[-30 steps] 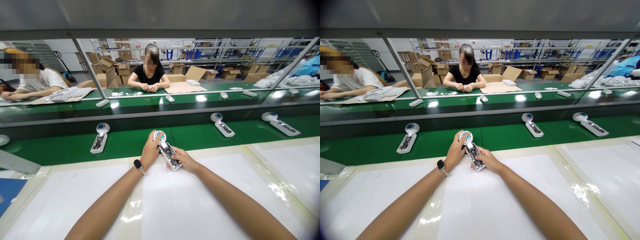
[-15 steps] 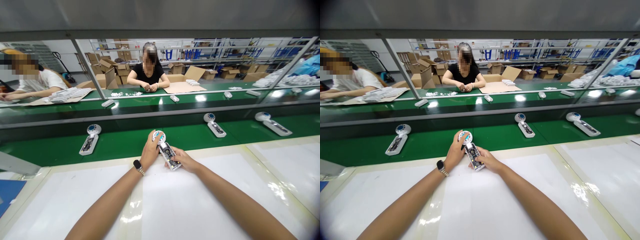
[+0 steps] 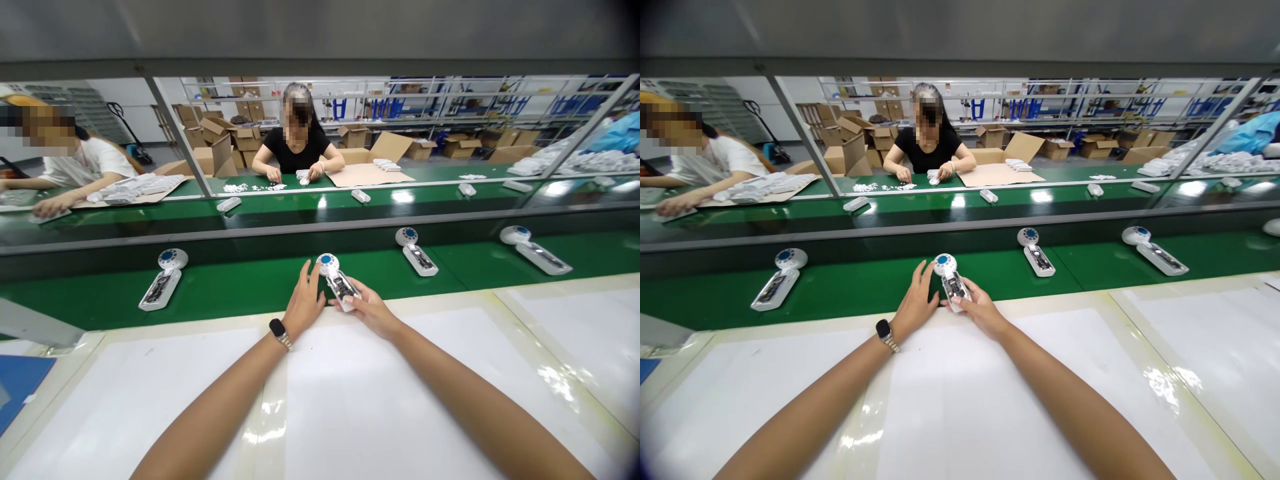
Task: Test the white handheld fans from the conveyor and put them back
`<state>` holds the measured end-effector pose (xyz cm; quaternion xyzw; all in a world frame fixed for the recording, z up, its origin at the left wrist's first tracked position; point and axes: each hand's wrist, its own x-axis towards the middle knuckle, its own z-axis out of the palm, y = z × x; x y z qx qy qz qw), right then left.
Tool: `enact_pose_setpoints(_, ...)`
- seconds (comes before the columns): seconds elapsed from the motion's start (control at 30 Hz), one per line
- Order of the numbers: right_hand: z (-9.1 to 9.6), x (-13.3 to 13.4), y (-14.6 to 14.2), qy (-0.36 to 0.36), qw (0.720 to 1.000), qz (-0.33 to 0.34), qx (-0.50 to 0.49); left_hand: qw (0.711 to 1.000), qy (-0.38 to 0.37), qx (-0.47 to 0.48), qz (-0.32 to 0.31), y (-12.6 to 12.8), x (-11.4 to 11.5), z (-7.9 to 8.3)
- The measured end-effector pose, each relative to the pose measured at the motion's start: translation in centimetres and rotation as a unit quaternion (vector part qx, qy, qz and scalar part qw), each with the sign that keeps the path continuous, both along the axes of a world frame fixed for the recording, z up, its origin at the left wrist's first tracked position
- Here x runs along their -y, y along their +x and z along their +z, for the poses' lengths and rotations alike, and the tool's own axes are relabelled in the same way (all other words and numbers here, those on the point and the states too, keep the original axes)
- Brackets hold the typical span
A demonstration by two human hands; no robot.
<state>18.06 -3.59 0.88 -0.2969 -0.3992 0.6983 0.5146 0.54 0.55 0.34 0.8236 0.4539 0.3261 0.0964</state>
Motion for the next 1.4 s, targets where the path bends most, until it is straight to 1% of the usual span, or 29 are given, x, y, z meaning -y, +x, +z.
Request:
enact_pose_setpoints(0.1,-0.4,-0.8,0.4,0.020,0.999,-0.036,0.030,1.000,0.008,-0.005,-0.001,0.0,0.1,-0.1)
enact_pose_setpoints(0.17,-0.9,-1.4,0.4,0.030,0.991,-0.092,0.087,1.000,0.012,-0.008,0.001,0.1,0.1,-0.1)
enact_pose_setpoints(0.27,-1.5,-1.9,-0.1,0.024,0.958,-0.183,0.217,1.000,0.015,-0.009,-0.012,0.1,0.2,0.0)
enact_pose_setpoints(0.33,-1.6,-1.9,-0.5,0.022,0.936,-0.206,0.286,0.999,0.017,-0.013,-0.032,0.2,0.2,0.1)
enact_pose_setpoints(0.4,-1.6,-1.9,-0.4,0.047,0.922,-0.220,0.316,0.998,0.017,-0.019,-0.051,0.2,0.4,0.4)
enact_pose_setpoints(0.47,-1.5,-2.1,0.4,0.088,0.901,-0.260,0.335,0.998,0.017,-0.021,-0.061,0.3,0.6,0.6)
enact_pose_setpoints(0.5,-1.5,-2.4,1.1,0.105,0.883,-0.294,0.350,0.998,0.016,-0.021,-0.062,0.2,0.6,0.6)
enact_pose_setpoints(0.53,-1.5,-2.7,2.0,0.116,0.859,-0.334,0.370,0.998,0.015,-0.020,-0.063,0.2,0.7,0.7)
enact_pose_setpoints(0.6,-1.5,-3.5,4.5,0.117,0.797,-0.423,0.415,0.998,0.012,-0.018,-0.064,0.2,0.7,0.6)
enact_pose_setpoints(0.67,-1.5,-4.3,7.5,0.094,0.722,-0.510,0.457,0.998,0.010,-0.017,-0.064,0.1,0.7,0.6)
enact_pose_setpoints(0.7,-1.6,-4.6,9.0,0.074,0.688,-0.540,0.478,0.998,0.012,-0.018,-0.061,0.1,0.7,0.5)
enact_pose_setpoints(0.73,-1.6,-4.9,10.5,0.044,0.659,-0.558,0.503,0.998,0.016,-0.020,-0.054,0.1,0.7,0.4)
enact_pose_setpoints(0.77,-1.6,-5.0,11.7,0.019,0.647,-0.562,0.515,0.999,0.023,-0.021,-0.045,0.1,0.6,0.4)
enact_pose_setpoints(0.8,-1.7,-5.1,12.7,-0.002,0.644,-0.555,0.526,0.999,0.033,-0.022,-0.031,0.1,0.6,0.4)
enact_pose_setpoints(0.83,-1.7,-5.1,13.4,-0.018,0.651,-0.537,0.536,0.999,0.046,-0.020,-0.017,0.1,0.6,0.4)
enact_pose_setpoints(0.9,-1.8,-5.1,13.7,-0.027,0.680,-0.480,0.554,0.997,0.075,-0.011,0.005,0.2,0.5,0.4)
enact_pose_setpoints(0.97,-1.8,-5.0,12.5,-0.013,0.707,-0.416,0.573,0.995,0.097,-0.003,0.005,0.2,0.5,0.5)
enact_pose_setpoints(1.0,-1.8,-5.0,11.5,-0.001,0.714,-0.390,0.581,0.995,0.103,-0.002,-0.003,0.3,0.5,0.5)
enact_pose_setpoints(1.1,-1.7,-5.0,8.2,0.008,0.738,-0.347,0.579,0.994,0.106,-0.008,-0.034,0.4,0.6,0.5)
enact_pose_setpoints(1.2,-1.5,-5.3,6.2,-0.014,0.778,-0.337,0.531,0.994,0.098,-0.015,-0.048,0.5,0.6,0.4)
enact_pose_setpoints(1.3,-1.3,-5.5,6.3,-0.020,0.822,-0.332,0.462,0.995,0.090,-0.019,-0.048,0.4,0.6,0.3)
enact_pose_setpoints(1.4,-1.2,-5.2,6.6,-0.017,0.880,-0.313,0.357,0.995,0.094,-0.025,-0.017,0.4,0.4,0.2)
